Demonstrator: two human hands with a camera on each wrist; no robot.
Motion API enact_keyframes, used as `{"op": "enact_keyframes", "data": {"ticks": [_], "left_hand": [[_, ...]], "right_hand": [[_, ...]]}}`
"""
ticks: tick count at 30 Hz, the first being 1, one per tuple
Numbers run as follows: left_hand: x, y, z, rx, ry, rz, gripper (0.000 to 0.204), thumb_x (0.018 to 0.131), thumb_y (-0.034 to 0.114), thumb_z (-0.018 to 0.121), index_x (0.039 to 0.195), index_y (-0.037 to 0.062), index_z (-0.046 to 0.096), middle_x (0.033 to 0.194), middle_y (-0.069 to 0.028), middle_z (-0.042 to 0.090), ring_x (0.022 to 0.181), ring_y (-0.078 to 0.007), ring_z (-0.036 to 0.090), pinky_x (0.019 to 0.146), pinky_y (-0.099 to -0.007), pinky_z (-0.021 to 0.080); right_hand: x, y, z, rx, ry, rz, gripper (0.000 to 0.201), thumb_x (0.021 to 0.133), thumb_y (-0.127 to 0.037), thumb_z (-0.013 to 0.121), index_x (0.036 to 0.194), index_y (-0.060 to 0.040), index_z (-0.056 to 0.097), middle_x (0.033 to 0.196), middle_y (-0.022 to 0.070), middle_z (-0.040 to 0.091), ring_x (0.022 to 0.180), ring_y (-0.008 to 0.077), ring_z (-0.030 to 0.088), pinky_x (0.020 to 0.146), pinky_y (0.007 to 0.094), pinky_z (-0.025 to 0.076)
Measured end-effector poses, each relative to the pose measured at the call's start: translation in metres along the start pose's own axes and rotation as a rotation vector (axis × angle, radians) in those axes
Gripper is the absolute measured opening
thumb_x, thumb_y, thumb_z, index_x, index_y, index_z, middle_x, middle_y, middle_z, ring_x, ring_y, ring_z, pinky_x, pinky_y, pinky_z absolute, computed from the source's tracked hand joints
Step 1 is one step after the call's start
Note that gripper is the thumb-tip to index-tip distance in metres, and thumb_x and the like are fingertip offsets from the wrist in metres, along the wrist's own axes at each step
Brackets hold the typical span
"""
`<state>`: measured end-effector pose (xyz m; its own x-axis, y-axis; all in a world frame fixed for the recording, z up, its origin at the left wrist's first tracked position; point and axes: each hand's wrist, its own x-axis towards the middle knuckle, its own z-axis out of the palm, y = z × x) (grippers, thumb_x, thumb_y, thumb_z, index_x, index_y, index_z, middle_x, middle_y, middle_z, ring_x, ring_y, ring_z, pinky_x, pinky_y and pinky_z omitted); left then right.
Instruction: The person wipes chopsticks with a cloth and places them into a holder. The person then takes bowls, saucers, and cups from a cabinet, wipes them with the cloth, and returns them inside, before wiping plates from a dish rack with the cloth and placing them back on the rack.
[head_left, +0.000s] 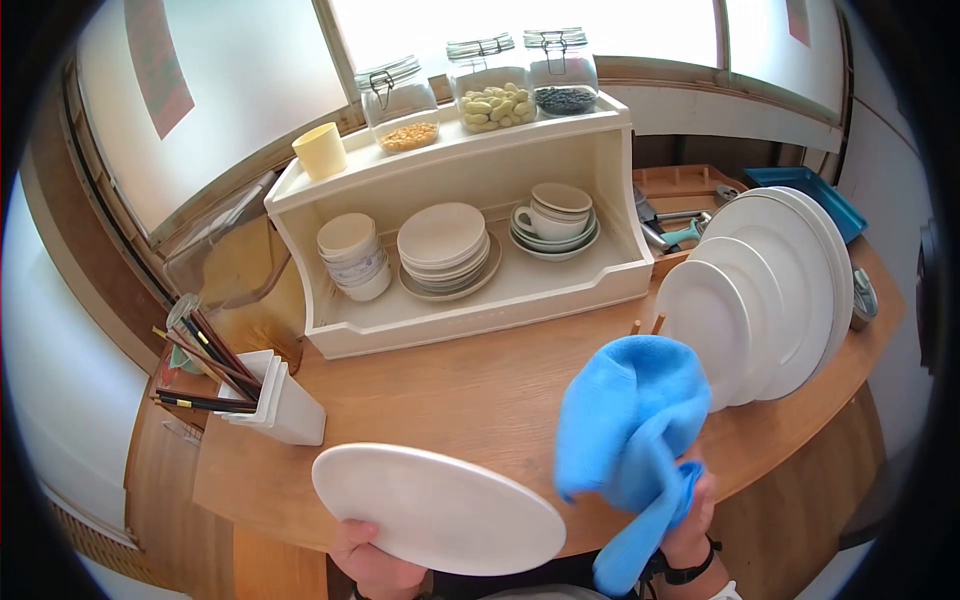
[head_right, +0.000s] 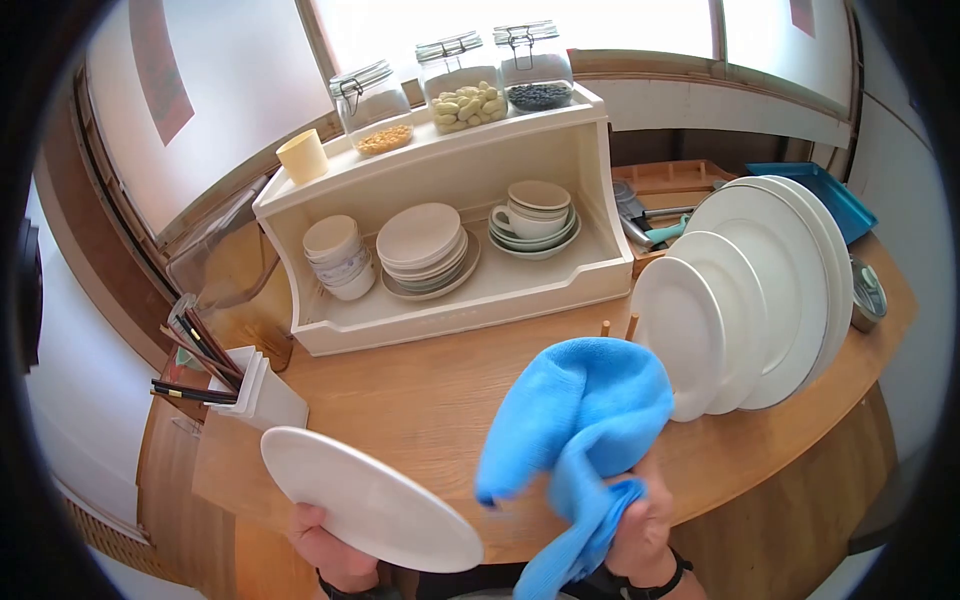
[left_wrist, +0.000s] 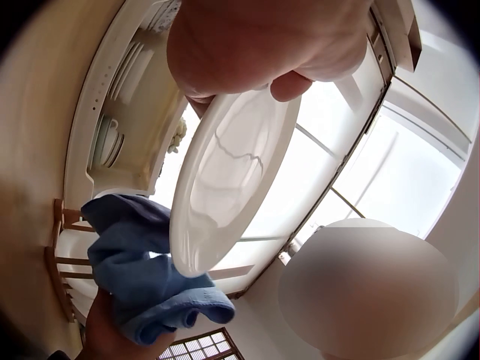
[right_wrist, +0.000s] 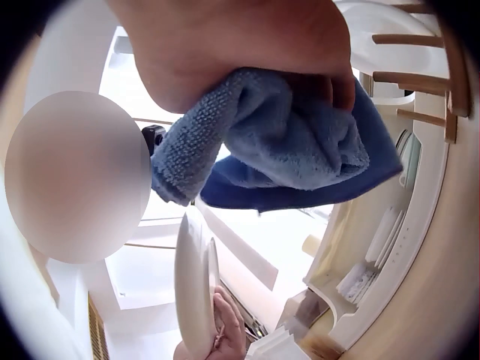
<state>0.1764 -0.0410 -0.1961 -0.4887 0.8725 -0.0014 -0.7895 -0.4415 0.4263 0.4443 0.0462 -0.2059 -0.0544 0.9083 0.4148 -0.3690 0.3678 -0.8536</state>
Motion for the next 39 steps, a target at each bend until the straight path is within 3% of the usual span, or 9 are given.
{"op": "enact_keyframes", "data": {"ticks": [2, 5, 11, 17, 24, 26, 28, 32, 39], "left_hand": [[-0.001, -0.01, 0.005, 0.0, 0.015, -0.043, 0.054, 0.075, 0.015, 0.054, 0.127, 0.0003, 0.053, 0.116, -0.0225, 0.063, 0.105, -0.0421, 0.061, 0.094, -0.0572, 0.047], [-0.016, -0.027, 0.002, 0.052, 0.048, -0.114, 0.058, 0.075, 0.015, 0.056, 0.13, -0.0005, 0.05, 0.122, -0.0218, 0.059, 0.111, -0.0406, 0.058, 0.099, -0.0551, 0.044], [-0.025, -0.017, -0.016, 0.363, 0.145, -0.209, 0.071, 0.077, 0.023, 0.061, 0.14, 0.0004, 0.037, 0.137, -0.0207, 0.049, 0.125, -0.0375, 0.049, 0.108, -0.0507, 0.036], [-0.006, 0.034, -0.028, 0.725, -0.427, -0.12, 0.054, 0.077, 0.023, 0.061, 0.125, 0.0005, 0.053, 0.121, -0.0241, 0.06, 0.106, -0.039, 0.061, 0.089, -0.0531, 0.051], [-0.03, -0.029, 0.025, 0.22, -0.008, 0.165, 0.055, 0.078, 0.03, 0.061, 0.125, 0.002, 0.052, 0.12, -0.0215, 0.059, 0.104, -0.0356, 0.061, 0.091, -0.0502, 0.049], [-0.041, -0.026, 0.027, 0.193, -0.091, -0.078, 0.056, 0.081, 0.021, 0.063, 0.131, 0.0, 0.049, 0.127, -0.0205, 0.057, 0.118, -0.0356, 0.055, 0.103, -0.0483, 0.042], [-0.033, -0.04, 0.025, 0.308, 0.139, 0.318, 0.07, 0.073, 0.036, 0.06, 0.132, 0.0033, 0.044, 0.12, -0.0228, 0.056, 0.105, -0.0346, 0.06, 0.091, -0.049, 0.05], [0.003, 0.0, 0.015, 0.475, -0.547, -0.046, 0.056, 0.082, 0.007, 0.06, 0.135, 0.0016, 0.043, 0.117, -0.0287, 0.06, 0.109, -0.0405, 0.06, 0.095, -0.0513, 0.048], [-0.01, -0.028, 0.01, 0.242, -0.048, 0.01, 0.056, 0.072, 0.011, 0.053, 0.127, 0.0002, 0.052, 0.122, -0.0219, 0.06, 0.112, -0.0375, 0.058, 0.099, -0.0506, 0.045]], "right_hand": [[-0.003, -0.008, 0.008, 0.025, -0.413, 0.104, 0.042, 0.099, -0.033, 0.053, 0.12, 0.0024, 0.056, 0.132, 0.0136, 0.052, 0.115, 0.0208, 0.053, 0.098, 0.0362, 0.042], [-0.028, 0.007, 0.048, 0.528, -0.406, 0.311, 0.093, 0.077, -0.031, 0.082, 0.146, 0.0018, 0.028, 0.14, 0.0133, 0.047, 0.13, 0.0234, 0.043, 0.11, 0.0408, 0.032], [-0.017, 0.018, 0.047, 0.441, -0.395, 0.453, 0.062, 0.085, -0.002, 0.07, 0.139, -0.0019, 0.041, 0.134, 0.0117, 0.053, 0.124, 0.0207, 0.049, 0.104, 0.0376, 0.039], [0.018, -0.007, 0.04, 0.186, -0.78, 0.213, 0.048, 0.09, 0.003, 0.06, 0.136, 0.0009, 0.047, 0.134, 0.0133, 0.053, 0.122, 0.0214, 0.051, 0.102, 0.0362, 0.042], [-0.048, 0.021, 0.097, 0.567, -0.14, 0.216, 0.061, 0.091, -0.001, 0.061, 0.145, -0.0021, 0.032, 0.142, 0.0132, 0.046, 0.13, 0.0231, 0.044, 0.109, 0.0397, 0.032], [-0.037, 0.023, 0.082, 0.59, -0.183, 0.34, 0.066, 0.09, 0.0, 0.061, 0.147, -0.0027, 0.027, 0.145, 0.0134, 0.042, 0.132, 0.0234, 0.041, 0.109, 0.0388, 0.034], [-0.005, 0.014, 0.058, 0.451, -0.424, 0.369, 0.058, 0.09, 0.001, 0.061, 0.142, -0.0004, 0.036, 0.138, 0.0138, 0.05, 0.127, 0.0239, 0.047, 0.106, 0.0377, 0.037], [0.025, -0.009, 0.028, 0.082, -0.677, 0.253, 0.044, 0.086, 0.0, 0.066, 0.127, 0.0042, 0.052, 0.116, 0.0144, 0.063, 0.11, 0.0237, 0.06, 0.096, 0.0363, 0.046], [-0.049, 0.023, 0.071, 0.528, -0.067, 0.555, 0.064, 0.091, -0.02, 0.066, 0.143, -0.0032, 0.034, 0.138, 0.0161, 0.049, 0.127, 0.029, 0.049, 0.108, 0.0466, 0.038]]}}
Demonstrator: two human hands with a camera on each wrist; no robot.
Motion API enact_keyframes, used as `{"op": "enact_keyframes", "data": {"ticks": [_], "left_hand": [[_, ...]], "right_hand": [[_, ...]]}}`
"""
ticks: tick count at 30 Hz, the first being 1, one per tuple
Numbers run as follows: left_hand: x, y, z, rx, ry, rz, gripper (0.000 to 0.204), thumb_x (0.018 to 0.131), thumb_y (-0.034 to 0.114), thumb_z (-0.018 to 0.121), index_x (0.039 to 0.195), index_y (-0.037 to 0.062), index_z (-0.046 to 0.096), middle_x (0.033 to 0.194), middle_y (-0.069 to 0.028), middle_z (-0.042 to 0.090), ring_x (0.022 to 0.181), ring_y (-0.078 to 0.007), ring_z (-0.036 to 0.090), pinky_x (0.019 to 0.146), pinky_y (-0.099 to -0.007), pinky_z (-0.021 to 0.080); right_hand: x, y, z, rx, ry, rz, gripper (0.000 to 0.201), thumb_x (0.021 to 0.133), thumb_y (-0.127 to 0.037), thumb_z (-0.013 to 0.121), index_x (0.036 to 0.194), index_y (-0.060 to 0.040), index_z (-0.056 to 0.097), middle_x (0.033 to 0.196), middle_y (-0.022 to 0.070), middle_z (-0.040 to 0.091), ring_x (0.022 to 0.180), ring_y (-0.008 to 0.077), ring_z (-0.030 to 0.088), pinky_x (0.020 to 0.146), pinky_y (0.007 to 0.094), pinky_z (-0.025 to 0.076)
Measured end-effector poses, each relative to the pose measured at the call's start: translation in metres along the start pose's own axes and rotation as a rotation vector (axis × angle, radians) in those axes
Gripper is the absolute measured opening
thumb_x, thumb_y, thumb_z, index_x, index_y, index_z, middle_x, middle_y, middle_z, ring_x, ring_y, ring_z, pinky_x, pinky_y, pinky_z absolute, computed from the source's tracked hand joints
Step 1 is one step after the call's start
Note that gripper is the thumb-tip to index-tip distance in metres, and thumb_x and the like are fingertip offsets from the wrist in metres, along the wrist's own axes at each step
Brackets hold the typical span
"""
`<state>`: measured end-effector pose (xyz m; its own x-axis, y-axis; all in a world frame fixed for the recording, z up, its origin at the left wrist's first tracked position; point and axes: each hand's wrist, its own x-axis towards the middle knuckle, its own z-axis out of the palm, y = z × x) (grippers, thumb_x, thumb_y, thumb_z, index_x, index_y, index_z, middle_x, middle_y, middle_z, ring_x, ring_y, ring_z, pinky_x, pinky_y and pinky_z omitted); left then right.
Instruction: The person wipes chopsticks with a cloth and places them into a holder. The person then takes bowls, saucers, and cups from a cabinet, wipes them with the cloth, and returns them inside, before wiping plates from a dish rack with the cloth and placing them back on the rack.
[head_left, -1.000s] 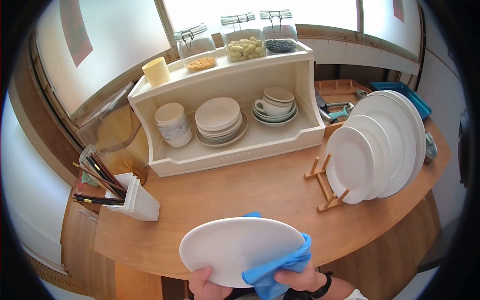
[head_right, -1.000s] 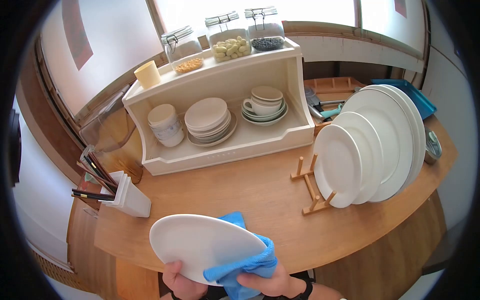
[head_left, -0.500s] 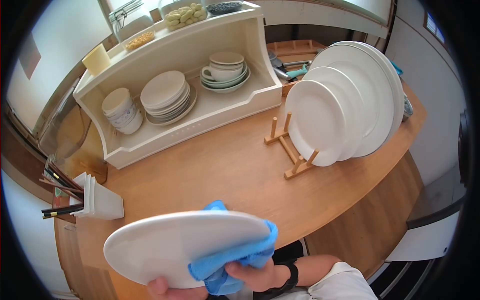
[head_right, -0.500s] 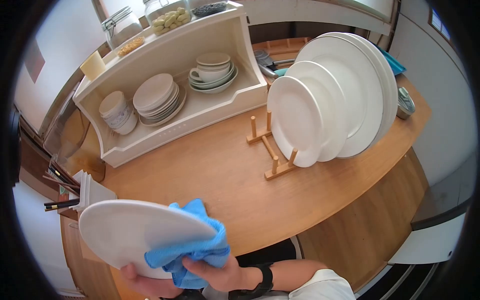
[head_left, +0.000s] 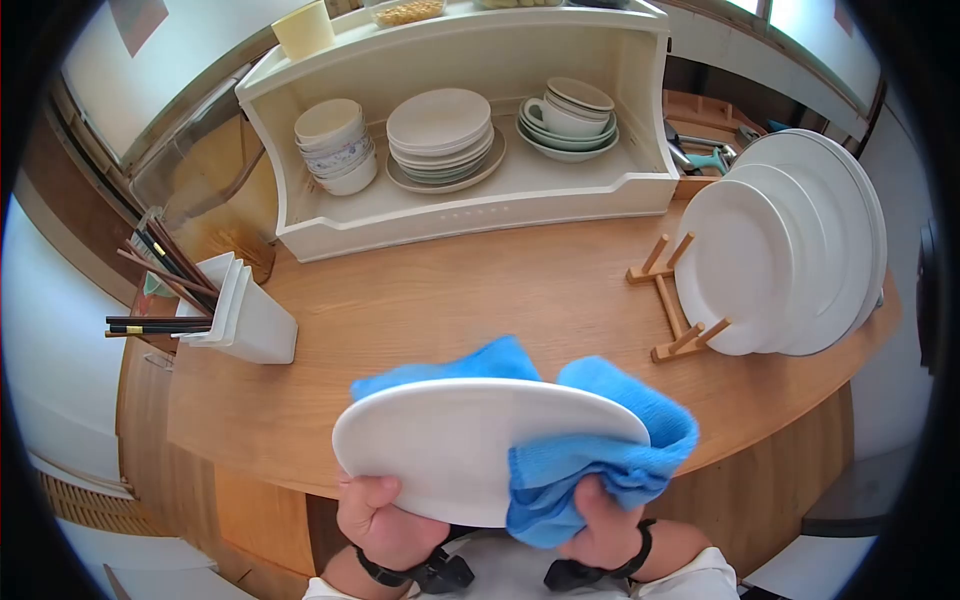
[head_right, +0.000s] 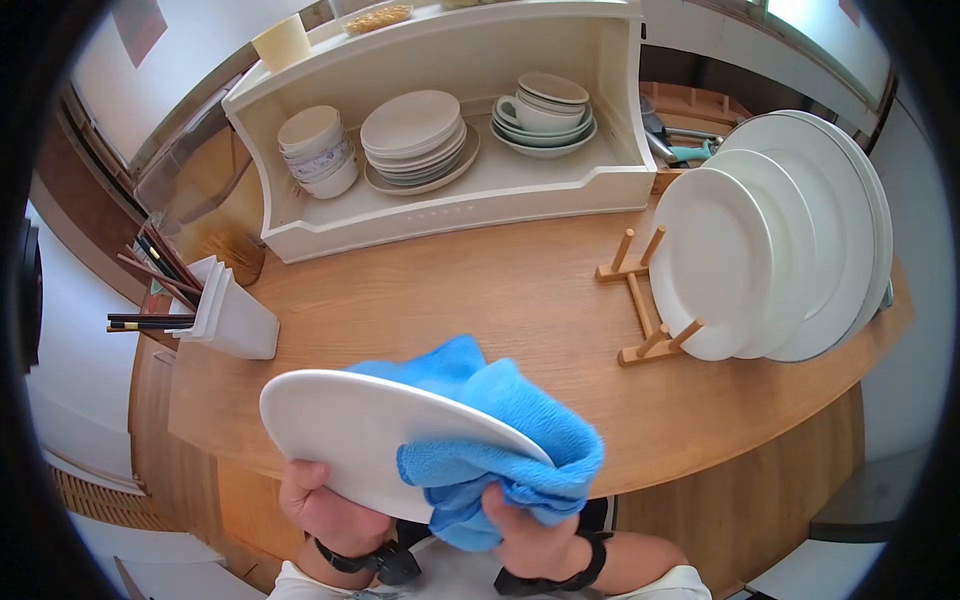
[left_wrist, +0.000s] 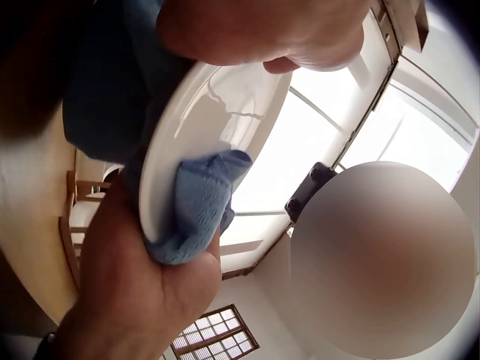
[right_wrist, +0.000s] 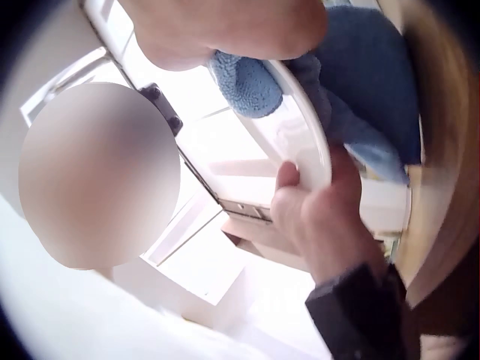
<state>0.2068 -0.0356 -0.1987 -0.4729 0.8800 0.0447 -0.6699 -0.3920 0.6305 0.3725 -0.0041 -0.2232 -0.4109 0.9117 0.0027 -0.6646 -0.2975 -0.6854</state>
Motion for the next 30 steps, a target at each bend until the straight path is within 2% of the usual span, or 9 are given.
{"op": "enact_keyframes", "data": {"ticks": [6, 8, 11, 12, 14, 16, 23, 26, 30], "left_hand": [[0.005, -0.015, -0.007, -0.062, 0.087, -0.067, 0.055, 0.075, 0.019, 0.051, 0.128, 0.0009, 0.051, 0.125, -0.0186, 0.058, 0.115, -0.0369, 0.056, 0.102, -0.0496, 0.043], [0.008, -0.012, -0.014, -0.011, 0.097, -0.063, 0.053, 0.076, 0.018, 0.051, 0.127, 0.0015, 0.052, 0.124, -0.0182, 0.058, 0.115, -0.0367, 0.055, 0.102, -0.0487, 0.042], [0.026, 0.011, -0.012, 0.344, -0.201, 0.159, 0.047, 0.08, 0.018, 0.057, 0.124, 0.0037, 0.053, 0.125, -0.0172, 0.057, 0.11, -0.0316, 0.057, 0.095, -0.0429, 0.046], [0.035, 0.024, -0.003, 0.532, -0.383, 0.276, 0.044, 0.078, 0.014, 0.064, 0.12, 0.0033, 0.055, 0.119, -0.016, 0.06, 0.105, -0.0292, 0.059, 0.091, -0.0404, 0.047], [0.046, 0.045, 0.024, 0.715, -0.583, 0.398, 0.041, 0.076, 0.01, 0.071, 0.115, 0.0029, 0.058, 0.113, -0.0148, 0.062, 0.101, -0.0268, 0.06, 0.087, -0.0379, 0.049], [0.054, 0.061, 0.061, 1.19, -1.022, 0.636, 0.028, 0.077, 0.007, 0.069, 0.105, 0.0054, 0.066, 0.098, -0.0093, 0.068, 0.086, -0.0229, 0.061, 0.074, -0.0316, 0.049], [0.069, 0.056, 0.139, 1.486, -1.533, 0.842, 0.016, 0.08, 0.006, 0.072, 0.095, 0.0112, 0.07, 0.086, -0.001, 0.071, 0.073, -0.0173, 0.064, 0.061, -0.0265, 0.045], [0.088, 0.056, 0.164, 1.508, -1.468, 0.95, 0.012, 0.081, 0.01, 0.072, 0.092, 0.0119, 0.068, 0.085, -0.0016, 0.071, 0.073, -0.0168, 0.065, 0.061, -0.0275, 0.045], [0.115, 0.051, 0.193, 1.451, -1.288, 1.132, 0.019, 0.078, 0.0, 0.07, 0.095, 0.0064, 0.069, 0.089, -0.0061, 0.072, 0.079, -0.02, 0.067, 0.069, -0.0301, 0.048]], "right_hand": [[-0.005, 0.023, -0.001, 0.125, 0.043, 0.042, 0.057, 0.092, -0.016, 0.063, 0.141, -0.0048, 0.036, 0.136, 0.0123, 0.05, 0.128, 0.0244, 0.047, 0.107, 0.0444, 0.038], [0.008, 0.008, -0.012, -0.185, -0.082, -0.102, 0.048, 0.092, -0.005, 0.061, 0.136, -0.0005, 0.043, 0.128, 0.0109, 0.057, 0.113, 0.0211, 0.057, 0.096, 0.0348, 0.046], [0.009, -0.026, -0.031, -0.515, -0.177, -0.315, 0.046, 0.088, 0.0, 0.063, 0.131, 0.0008, 0.047, 0.121, 0.0104, 0.06, 0.108, 0.0218, 0.06, 0.094, 0.0348, 0.047], [-0.003, -0.027, -0.048, -0.513, -0.194, -0.164, 0.046, 0.082, 0.001, 0.069, 0.124, 0.0025, 0.053, 0.115, 0.015, 0.063, 0.102, 0.0267, 0.063, 0.09, 0.0361, 0.049], [0.003, -0.042, -0.051, -0.624, -0.304, -0.324, 0.048, 0.08, -0.001, 0.07, 0.125, 0.0018, 0.053, 0.115, 0.0162, 0.063, 0.102, 0.0282, 0.062, 0.09, 0.0386, 0.048], [0.007, -0.061, -0.045, -0.745, -0.42, -0.465, 0.05, 0.073, -0.004, 0.074, 0.12, 0.0015, 0.057, 0.114, 0.0211, 0.062, 0.102, 0.0348, 0.062, 0.086, 0.0419, 0.049], [-0.003, -0.083, -0.049, -0.894, -0.321, -0.562, 0.048, 0.072, -0.009, 0.079, 0.115, 0.0037, 0.061, 0.11, 0.0227, 0.065, 0.098, 0.0352, 0.065, 0.087, 0.0393, 0.05], [-0.012, -0.072, -0.088, -1.019, -0.205, -0.655, 0.045, 0.074, -0.011, 0.08, 0.113, 0.0041, 0.063, 0.108, 0.0211, 0.066, 0.096, 0.0318, 0.067, 0.084, 0.0363, 0.052], [-0.035, -0.081, -0.094, -0.728, -0.036, -0.468, 0.034, 0.078, -0.01, 0.076, 0.109, 0.001, 0.065, 0.108, 0.0152, 0.067, 0.094, 0.0256, 0.067, 0.083, 0.0344, 0.053]]}}
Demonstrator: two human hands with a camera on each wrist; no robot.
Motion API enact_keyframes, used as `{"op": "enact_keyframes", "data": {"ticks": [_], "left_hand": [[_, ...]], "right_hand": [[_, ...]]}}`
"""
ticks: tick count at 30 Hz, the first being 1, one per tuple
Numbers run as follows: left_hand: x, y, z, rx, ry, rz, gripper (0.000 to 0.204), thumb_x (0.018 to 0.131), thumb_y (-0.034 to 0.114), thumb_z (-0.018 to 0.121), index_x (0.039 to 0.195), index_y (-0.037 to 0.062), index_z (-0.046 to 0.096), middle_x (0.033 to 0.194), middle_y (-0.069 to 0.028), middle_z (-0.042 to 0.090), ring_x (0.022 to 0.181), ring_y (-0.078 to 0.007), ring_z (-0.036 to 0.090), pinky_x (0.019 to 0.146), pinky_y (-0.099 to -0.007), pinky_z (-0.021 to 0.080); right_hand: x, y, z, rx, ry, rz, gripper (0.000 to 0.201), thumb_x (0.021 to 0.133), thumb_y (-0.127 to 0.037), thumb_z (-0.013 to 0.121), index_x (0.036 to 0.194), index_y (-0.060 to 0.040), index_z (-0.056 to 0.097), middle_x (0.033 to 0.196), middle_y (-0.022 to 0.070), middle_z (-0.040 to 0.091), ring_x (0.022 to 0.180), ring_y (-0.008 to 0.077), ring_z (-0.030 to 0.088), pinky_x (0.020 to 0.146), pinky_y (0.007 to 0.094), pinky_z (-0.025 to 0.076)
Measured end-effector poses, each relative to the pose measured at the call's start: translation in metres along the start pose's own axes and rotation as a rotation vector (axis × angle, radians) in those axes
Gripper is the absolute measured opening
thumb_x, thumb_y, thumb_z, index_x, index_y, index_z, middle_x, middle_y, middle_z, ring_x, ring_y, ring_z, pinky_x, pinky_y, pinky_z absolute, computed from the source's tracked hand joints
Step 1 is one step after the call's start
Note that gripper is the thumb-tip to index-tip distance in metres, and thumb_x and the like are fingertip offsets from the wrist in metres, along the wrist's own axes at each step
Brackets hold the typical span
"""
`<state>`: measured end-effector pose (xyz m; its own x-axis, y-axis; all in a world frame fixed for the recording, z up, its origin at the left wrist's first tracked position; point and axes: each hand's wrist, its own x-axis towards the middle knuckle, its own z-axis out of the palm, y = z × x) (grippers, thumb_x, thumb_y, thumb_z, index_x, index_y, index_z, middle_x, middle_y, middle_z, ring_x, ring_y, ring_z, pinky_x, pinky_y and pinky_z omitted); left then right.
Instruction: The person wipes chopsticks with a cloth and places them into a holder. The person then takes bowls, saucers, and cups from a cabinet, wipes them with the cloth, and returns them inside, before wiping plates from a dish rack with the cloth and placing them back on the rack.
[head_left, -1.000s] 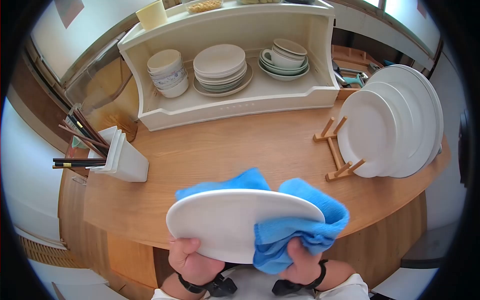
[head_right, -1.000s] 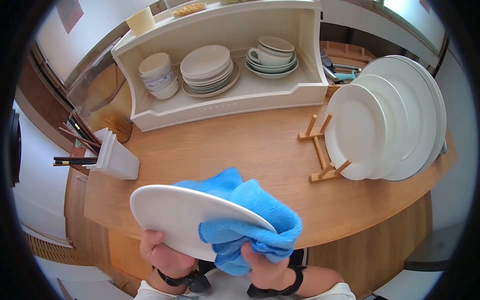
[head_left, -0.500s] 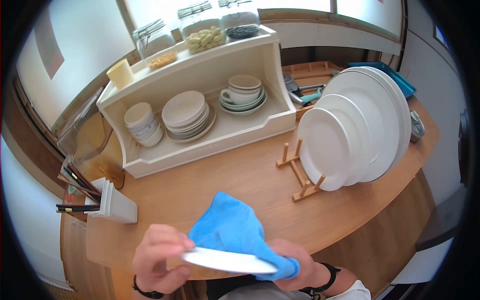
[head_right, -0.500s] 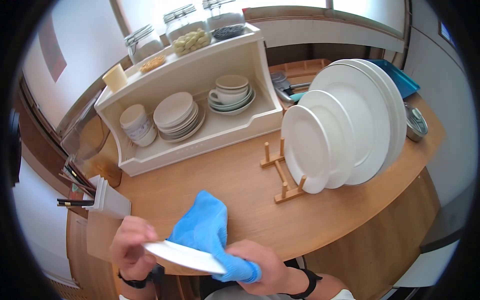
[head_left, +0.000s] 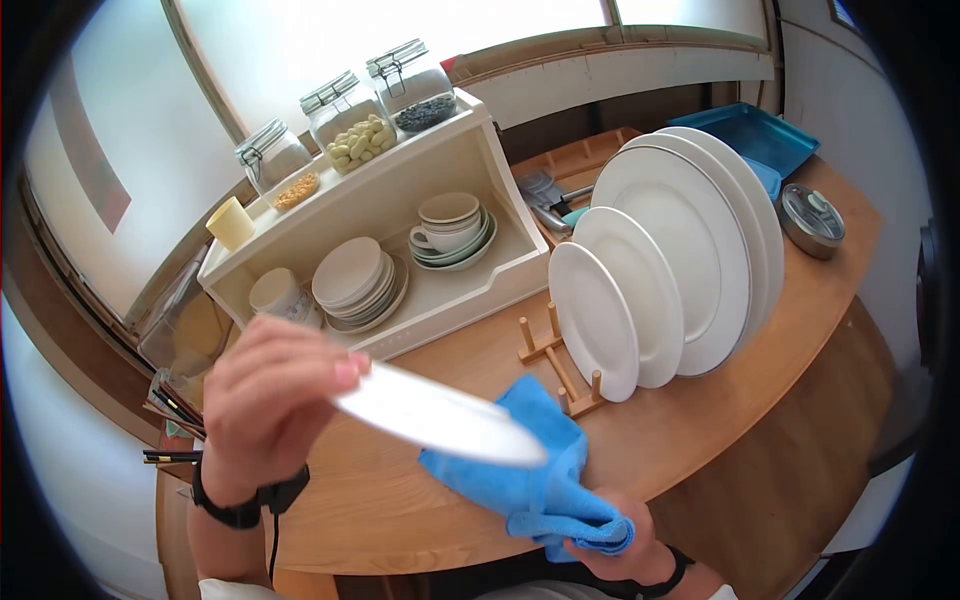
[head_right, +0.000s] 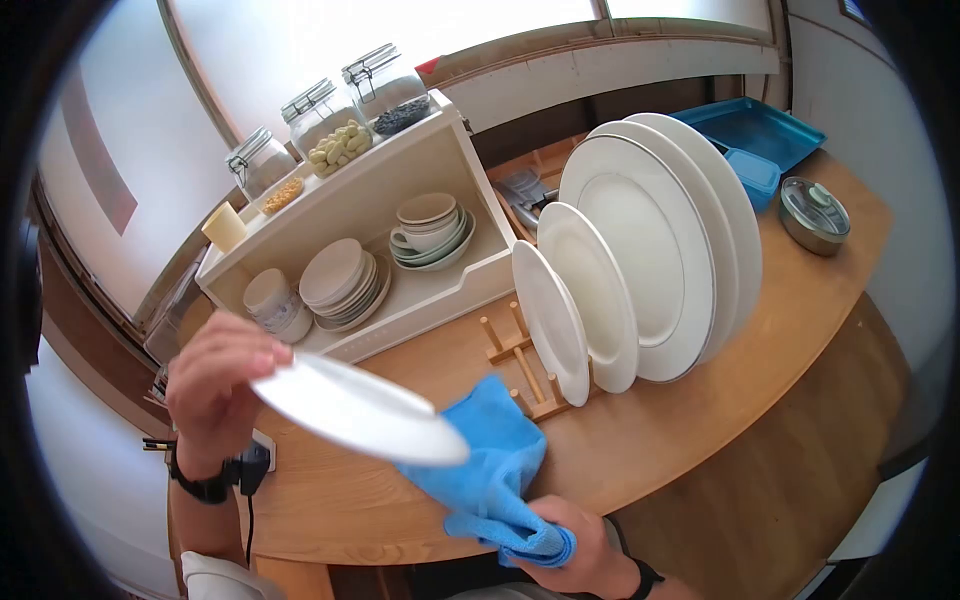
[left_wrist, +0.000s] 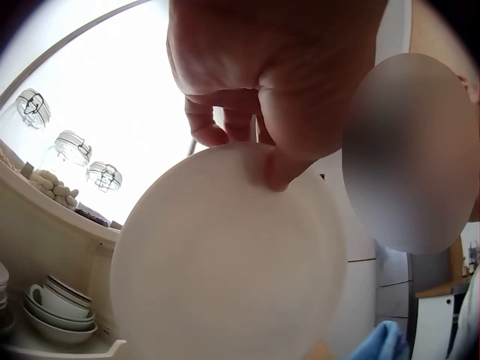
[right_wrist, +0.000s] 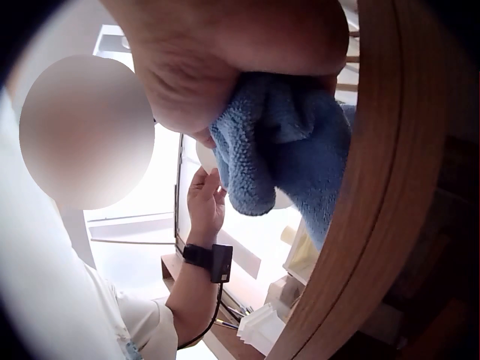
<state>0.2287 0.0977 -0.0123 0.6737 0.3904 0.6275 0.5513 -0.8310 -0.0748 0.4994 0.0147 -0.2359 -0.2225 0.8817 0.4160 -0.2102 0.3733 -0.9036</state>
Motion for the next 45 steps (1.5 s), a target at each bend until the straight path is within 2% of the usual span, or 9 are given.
{"op": "enact_keyframes", "data": {"ticks": [2, 3, 6, 9, 21, 37, 39, 43, 45], "left_hand": [[0.014, -0.015, 0.008, 0.035, 0.04, 0.014, 0.021, 0.076, -0.001, 0.071, 0.096, 0.0051, 0.068, 0.091, -0.0077, 0.072, 0.083, -0.0224, 0.067, 0.073, -0.0319, 0.05], [0.021, -0.02, 0.014, 0.032, 0.036, 0.016, 0.021, 0.076, -0.001, 0.071, 0.096, 0.0051, 0.068, 0.091, -0.0077, 0.072, 0.083, -0.0224, 0.067, 0.073, -0.0319, 0.05], [0.042, -0.029, 0.035, 0.067, 0.031, 0.097, 0.022, 0.077, 0.0, 0.071, 0.098, 0.0065, 0.069, 0.094, -0.0059, 0.072, 0.085, -0.0225, 0.066, 0.075, -0.0315, 0.049], [0.06, -0.035, 0.051, 0.038, -0.069, 0.237, 0.021, 0.081, -0.001, 0.068, 0.1, 0.0054, 0.066, 0.095, -0.0087, 0.071, 0.087, -0.0245, 0.066, 0.076, -0.0328, 0.051], [0.077, -0.042, 0.106, 0.0, -0.216, 0.352, 0.015, 0.083, 0.006, 0.068, 0.097, 0.0107, 0.066, 0.101, -0.0027, 0.07, 0.096, -0.0222, 0.065, 0.084, -0.0368, 0.047], [0.092, -0.043, 0.14, -0.324, -0.425, 0.196, 0.03, 0.073, -0.006, 0.057, 0.1, 0.0047, 0.064, 0.102, -0.0098, 0.067, 0.099, -0.0292, 0.06, 0.089, -0.0388, 0.047], [0.096, -0.038, 0.142, -0.342, -0.516, 0.027, 0.027, 0.076, -0.001, 0.06, 0.103, 0.0034, 0.062, 0.104, -0.0112, 0.065, 0.097, -0.0319, 0.06, 0.091, -0.0399, 0.046], [0.109, -0.026, 0.146, -0.31, -0.32, -0.005, 0.03, 0.078, 0.002, 0.062, 0.108, 0.0033, 0.06, 0.106, -0.0112, 0.062, 0.1, -0.033, 0.058, 0.093, -0.0407, 0.044], [0.124, -0.026, 0.149, -0.241, -0.353, 0.164, 0.033, 0.078, 0.002, 0.063, 0.111, 0.0044, 0.059, 0.109, -0.0108, 0.061, 0.106, -0.0324, 0.055, 0.094, -0.0403, 0.044]], "right_hand": [[-0.013, 0.001, -0.01, 0.085, -0.251, 0.339, 0.034, 0.077, -0.006, 0.075, 0.108, 0.0006, 0.064, 0.102, 0.0138, 0.068, 0.09, 0.0252, 0.067, 0.081, 0.0347, 0.053], [-0.015, 0.0, -0.01, 0.088, -0.247, 0.341, 0.034, 0.077, -0.006, 0.075, 0.108, 0.0006, 0.064, 0.102, 0.0138, 0.068, 0.09, 0.0252, 0.067, 0.081, 0.0347, 0.053], [-0.016, -0.002, -0.003, -0.002, -0.339, -0.024, 0.035, 0.072, -0.016, 0.082, 0.099, -0.0014, 0.064, 0.083, 0.016, 0.067, 0.072, 0.0315, 0.067, 0.067, 0.0366, 0.053], [-0.021, 0.001, 0.001, -0.012, -0.342, -0.082, 0.037, 0.07, -0.017, 0.083, 0.098, -0.0014, 0.065, 0.084, 0.0166, 0.067, 0.074, 0.0321, 0.067, 0.067, 0.0369, 0.053], [-0.025, 0.016, 0.002, -0.035, -0.307, -0.088, 0.039, 0.066, -0.015, 0.083, 0.098, -0.0009, 0.064, 0.086, 0.0174, 0.067, 0.077, 0.033, 0.068, 0.069, 0.0382, 0.054], [-0.026, 0.025, 0.003, 0.002, -0.344, -0.035, 0.033, 0.068, -0.012, 0.078, 0.097, -0.0016, 0.066, 0.087, 0.0174, 0.069, 0.079, 0.0319, 0.069, 0.07, 0.0374, 0.055], [-0.027, 0.027, 0.004, 0.0, -0.331, -0.059, 0.034, 0.068, -0.012, 0.078, 0.098, -0.0014, 0.066, 0.088, 0.0175, 0.069, 0.08, 0.0321, 0.069, 0.071, 0.0375, 0.055], [-0.027, 0.03, 0.002, -0.005, -0.329, -0.092, 0.037, 0.068, -0.012, 0.079, 0.1, -0.0011, 0.065, 0.09, 0.0179, 0.069, 0.081, 0.0326, 0.07, 0.072, 0.038, 0.056], [-0.027, 0.031, 0.002, -0.002, -0.335, -0.086, 0.037, 0.068, -0.012, 0.079, 0.1, -0.001, 0.065, 0.091, 0.0179, 0.07, 0.081, 0.0326, 0.07, 0.072, 0.038, 0.056]]}}
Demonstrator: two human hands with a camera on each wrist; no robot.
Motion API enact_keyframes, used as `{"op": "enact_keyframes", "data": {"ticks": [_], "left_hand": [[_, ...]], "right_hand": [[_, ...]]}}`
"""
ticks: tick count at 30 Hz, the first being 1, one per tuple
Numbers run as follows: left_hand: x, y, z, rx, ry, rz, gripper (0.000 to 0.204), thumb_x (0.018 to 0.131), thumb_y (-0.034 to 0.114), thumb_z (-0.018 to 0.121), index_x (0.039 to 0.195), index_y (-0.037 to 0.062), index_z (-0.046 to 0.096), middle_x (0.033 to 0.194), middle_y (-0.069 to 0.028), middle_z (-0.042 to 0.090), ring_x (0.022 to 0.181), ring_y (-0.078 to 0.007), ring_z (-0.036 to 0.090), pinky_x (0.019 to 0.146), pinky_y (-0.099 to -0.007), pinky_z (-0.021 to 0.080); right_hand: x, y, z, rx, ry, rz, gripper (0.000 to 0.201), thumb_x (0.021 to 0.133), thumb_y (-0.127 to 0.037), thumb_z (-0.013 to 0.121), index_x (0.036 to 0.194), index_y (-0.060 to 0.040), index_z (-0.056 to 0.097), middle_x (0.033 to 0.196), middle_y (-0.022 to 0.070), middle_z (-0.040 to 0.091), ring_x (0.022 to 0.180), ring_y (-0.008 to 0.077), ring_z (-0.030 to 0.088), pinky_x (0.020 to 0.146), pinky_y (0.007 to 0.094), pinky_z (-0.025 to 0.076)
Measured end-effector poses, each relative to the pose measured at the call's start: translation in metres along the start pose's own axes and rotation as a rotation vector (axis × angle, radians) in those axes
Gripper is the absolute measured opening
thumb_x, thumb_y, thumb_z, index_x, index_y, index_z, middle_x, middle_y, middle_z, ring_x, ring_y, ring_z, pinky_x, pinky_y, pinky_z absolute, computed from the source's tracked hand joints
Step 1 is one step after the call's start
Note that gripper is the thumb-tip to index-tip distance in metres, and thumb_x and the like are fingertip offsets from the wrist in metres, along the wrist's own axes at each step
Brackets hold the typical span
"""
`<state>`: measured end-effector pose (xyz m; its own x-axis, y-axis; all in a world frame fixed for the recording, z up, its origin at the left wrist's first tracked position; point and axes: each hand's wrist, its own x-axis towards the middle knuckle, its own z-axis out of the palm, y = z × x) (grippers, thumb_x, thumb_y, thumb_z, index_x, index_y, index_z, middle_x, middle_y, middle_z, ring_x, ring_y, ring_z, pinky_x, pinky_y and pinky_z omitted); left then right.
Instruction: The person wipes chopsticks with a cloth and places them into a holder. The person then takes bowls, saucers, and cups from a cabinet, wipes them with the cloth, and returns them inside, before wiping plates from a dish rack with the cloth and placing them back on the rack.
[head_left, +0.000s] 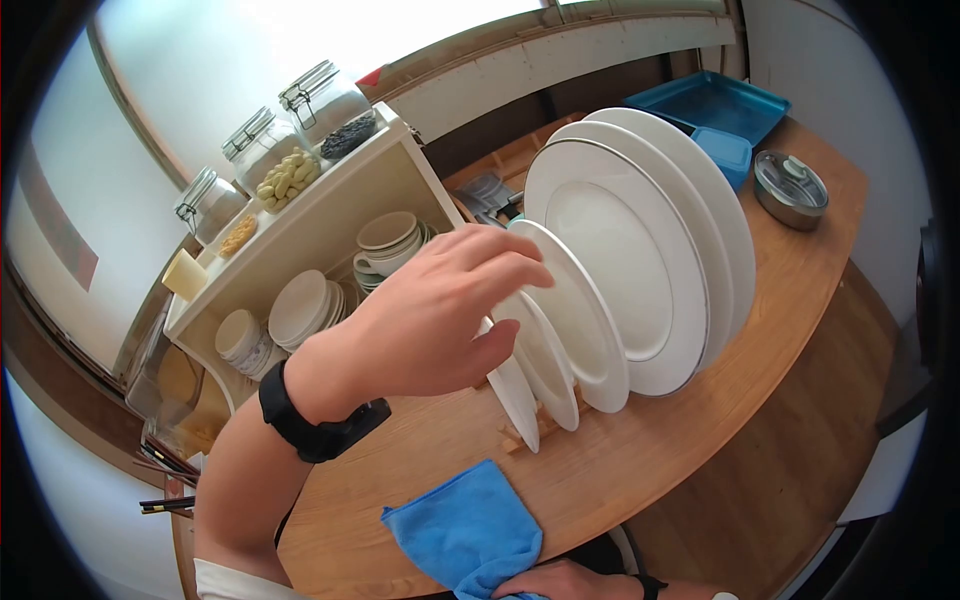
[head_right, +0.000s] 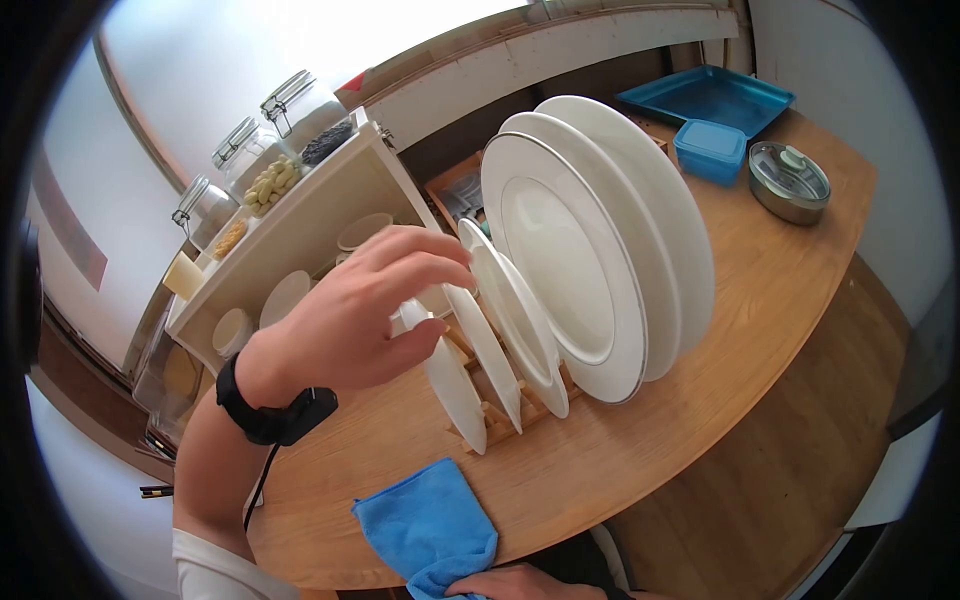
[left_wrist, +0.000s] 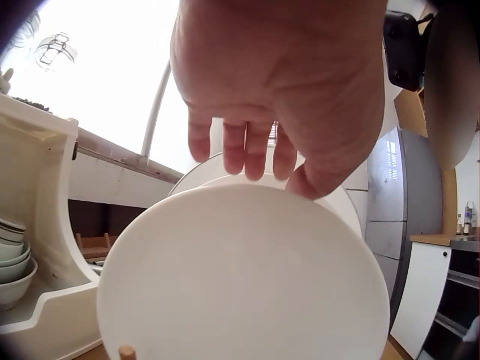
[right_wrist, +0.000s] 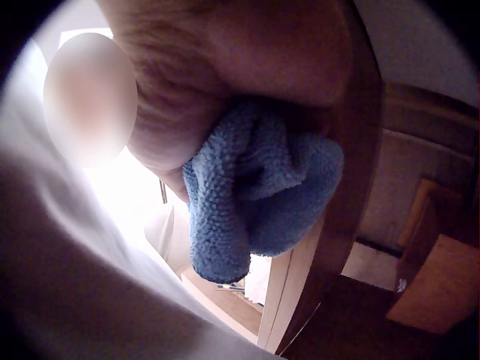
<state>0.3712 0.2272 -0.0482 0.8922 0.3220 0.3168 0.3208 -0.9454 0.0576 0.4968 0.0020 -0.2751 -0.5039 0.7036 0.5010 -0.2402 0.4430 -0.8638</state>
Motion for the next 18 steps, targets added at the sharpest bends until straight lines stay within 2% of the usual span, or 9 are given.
{"op": "enact_keyframes", "data": {"ticks": [1, 2, 4, 6, 8, 9, 13, 15, 18], "left_hand": [[0.006, 0.0, 0.0, -0.001, -0.108, -0.008, 0.035, 0.076, -0.001, 0.061, 0.11, 0.0053, 0.061, 0.109, -0.0112, 0.062, 0.111, -0.0301, 0.054, 0.097, -0.0409, 0.042], [0.012, 0.0, 0.003, 0.0, -0.108, -0.008, 0.035, 0.076, -0.001, 0.061, 0.11, 0.0053, 0.061, 0.109, -0.0112, 0.062, 0.111, -0.0301, 0.054, 0.097, -0.0409, 0.042], [0.023, 0.002, 0.011, 0.044, -0.405, -0.049, 0.037, 0.074, -0.003, 0.059, 0.11, 0.0051, 0.063, 0.112, -0.0105, 0.063, 0.114, -0.0278, 0.054, 0.101, -0.0418, 0.04], [0.033, 0.009, 0.019, 0.066, -0.399, 0.035, 0.038, 0.071, -0.004, 0.058, 0.106, 0.0055, 0.068, 0.106, -0.0106, 0.066, 0.111, -0.0273, 0.057, 0.102, -0.0408, 0.04], [0.044, 0.02, 0.018, 0.153, -0.763, -0.125, 0.035, 0.07, -0.004, 0.059, 0.101, 0.0067, 0.071, 0.096, -0.0103, 0.069, 0.103, -0.029, 0.061, 0.1, -0.0392, 0.042], [0.041, 0.016, 0.022, 0.178, -0.709, -0.088, 0.034, 0.069, -0.004, 0.058, 0.098, 0.0075, 0.073, 0.089, -0.0104, 0.069, 0.096, -0.0294, 0.063, 0.097, -0.0389, 0.043], [0.032, 0.017, 0.003, 0.128, -0.53, 0.009, 0.033, 0.069, -0.005, 0.059, 0.097, 0.0071, 0.072, 0.09, -0.0098, 0.069, 0.095, -0.027, 0.063, 0.095, -0.0382, 0.044], [0.028, 0.024, -0.02, 0.155, -0.252, 0.167, 0.033, 0.068, -0.005, 0.061, 0.096, 0.0082, 0.073, 0.088, -0.0082, 0.068, 0.094, -0.0253, 0.063, 0.093, -0.0376, 0.045], [0.013, 0.043, -0.055, 0.286, -0.151, 0.164, 0.032, 0.069, -0.005, 0.063, 0.096, 0.0096, 0.073, 0.087, -0.0065, 0.068, 0.092, -0.025, 0.064, 0.092, -0.0396, 0.047]], "right_hand": [[0.001, 0.0, 0.0, 0.003, -0.01, 0.003, 0.036, 0.068, -0.012, 0.079, 0.1, -0.001, 0.065, 0.091, 0.0179, 0.07, 0.081, 0.0326, 0.07, 0.072, 0.038, 0.056], [0.001, 0.002, 0.0, 0.002, -0.011, 0.002, 0.036, 0.068, -0.012, 0.079, 0.1, -0.001, 0.065, 0.091, 0.0179, 0.07, 0.081, 0.0326, 0.07, 0.072, 0.038, 0.056], [0.0, 0.005, 0.002, -0.004, -0.013, -0.016, 0.038, 0.069, -0.012, 0.08, 0.102, -0.0007, 0.065, 0.092, 0.0182, 0.07, 0.082, 0.0325, 0.07, 0.073, 0.038, 0.056], [0.0, 0.007, 0.004, -0.002, -0.021, -0.01, 0.039, 0.07, -0.013, 0.08, 0.103, -0.0005, 0.064, 0.092, 0.0181, 0.07, 0.083, 0.0325, 0.07, 0.073, 0.0379, 0.056], [0.001, 0.007, 0.008, -0.007, -0.026, -0.003, 0.04, 0.07, -0.014, 0.08, 0.104, -0.0003, 0.064, 0.092, 0.0179, 0.07, 0.083, 0.0324, 0.07, 0.073, 0.0377, 0.056], [0.003, 0.006, 0.009, 0.004, -0.034, 0.005, 0.041, 0.07, -0.015, 0.08, 0.105, -0.0001, 0.064, 0.093, 0.0179, 0.07, 0.084, 0.0323, 0.07, 0.074, 0.0375, 0.056], [0.002, 0.007, 0.018, 0.005, -0.06, 0.037, 0.04, 0.072, -0.016, 0.08, 0.106, -0.0001, 0.065, 0.095, 0.018, 0.07, 0.085, 0.0322, 0.07, 0.075, 0.0368, 0.056], [0.005, 0.005, 0.019, 0.016, -0.084, 0.06, 0.04, 0.072, -0.016, 0.08, 0.105, -0.0003, 0.065, 0.096, 0.0183, 0.07, 0.086, 0.0322, 0.07, 0.076, 0.0365, 0.055], [0.006, 0.003, 0.023, 0.01, -0.095, 0.074, 0.039, 0.072, -0.016, 0.079, 0.105, -0.0007, 0.065, 0.097, 0.0188, 0.069, 0.088, 0.0321, 0.07, 0.077, 0.0362, 0.055]]}}
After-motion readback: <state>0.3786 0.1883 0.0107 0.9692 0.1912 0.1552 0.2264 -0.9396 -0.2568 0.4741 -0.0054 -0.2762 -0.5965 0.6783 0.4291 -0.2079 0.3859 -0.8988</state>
